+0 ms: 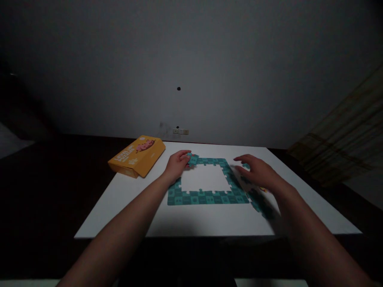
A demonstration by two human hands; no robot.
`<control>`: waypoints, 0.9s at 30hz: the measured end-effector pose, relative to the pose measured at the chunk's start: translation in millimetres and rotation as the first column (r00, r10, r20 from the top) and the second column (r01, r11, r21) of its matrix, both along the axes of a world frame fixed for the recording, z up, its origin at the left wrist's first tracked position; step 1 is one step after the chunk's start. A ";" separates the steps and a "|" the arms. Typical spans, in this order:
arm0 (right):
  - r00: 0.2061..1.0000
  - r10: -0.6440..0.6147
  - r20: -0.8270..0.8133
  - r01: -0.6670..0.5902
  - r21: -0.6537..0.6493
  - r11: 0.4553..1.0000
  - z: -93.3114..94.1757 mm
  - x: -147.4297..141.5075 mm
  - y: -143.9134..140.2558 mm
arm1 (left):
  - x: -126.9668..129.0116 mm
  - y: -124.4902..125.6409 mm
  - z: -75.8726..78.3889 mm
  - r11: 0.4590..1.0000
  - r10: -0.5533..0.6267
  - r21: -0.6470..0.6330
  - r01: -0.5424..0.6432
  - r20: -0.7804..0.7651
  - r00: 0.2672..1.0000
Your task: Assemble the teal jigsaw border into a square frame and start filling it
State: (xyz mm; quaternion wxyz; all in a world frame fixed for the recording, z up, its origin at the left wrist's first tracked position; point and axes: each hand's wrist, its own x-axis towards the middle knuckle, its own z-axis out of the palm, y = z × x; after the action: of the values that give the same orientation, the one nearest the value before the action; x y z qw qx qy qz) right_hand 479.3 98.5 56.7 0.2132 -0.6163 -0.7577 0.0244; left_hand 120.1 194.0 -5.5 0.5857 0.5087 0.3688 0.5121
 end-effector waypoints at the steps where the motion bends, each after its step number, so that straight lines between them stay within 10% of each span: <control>1: 0.996 0.055 -0.073 -0.057 -0.028 0.998 5.7 -22.5 10.1 | 0.7 -1.7 -0.3 1.000 -0.014 0.006 0.014 0.004 1.000; 7: 0.907 0.314 -0.281 -0.340 -0.047 0.939 -3.6 -138.4 43.0 | -0.4 -7.4 -6.3 0.992 -0.073 0.104 0.077 -0.039 0.997; 14: 0.884 0.265 -0.386 -0.283 0.011 0.959 -40.6 -141.9 40.9 | -0.8 -15.0 -2.8 0.953 0.015 0.284 0.103 -0.385 0.923; 20: 0.925 0.151 -0.349 -0.162 -0.002 0.987 -40.9 -131.4 44.8 | -76.4 -33.7 59.2 0.776 0.441 0.608 0.169 -0.715 0.543; 27: 0.932 0.209 -0.296 -0.212 0.024 0.977 -46.4 -140.8 43.7 | -186.8 -64.8 55.7 0.879 0.465 0.463 0.112 -0.885 0.007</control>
State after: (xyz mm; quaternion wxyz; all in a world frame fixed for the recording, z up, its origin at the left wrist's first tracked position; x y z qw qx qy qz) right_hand 338.5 142.2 10.3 0.3181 -0.5218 -0.7787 0.1423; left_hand -66.8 129.1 50.2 -0.0309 0.7737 0.6152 0.1482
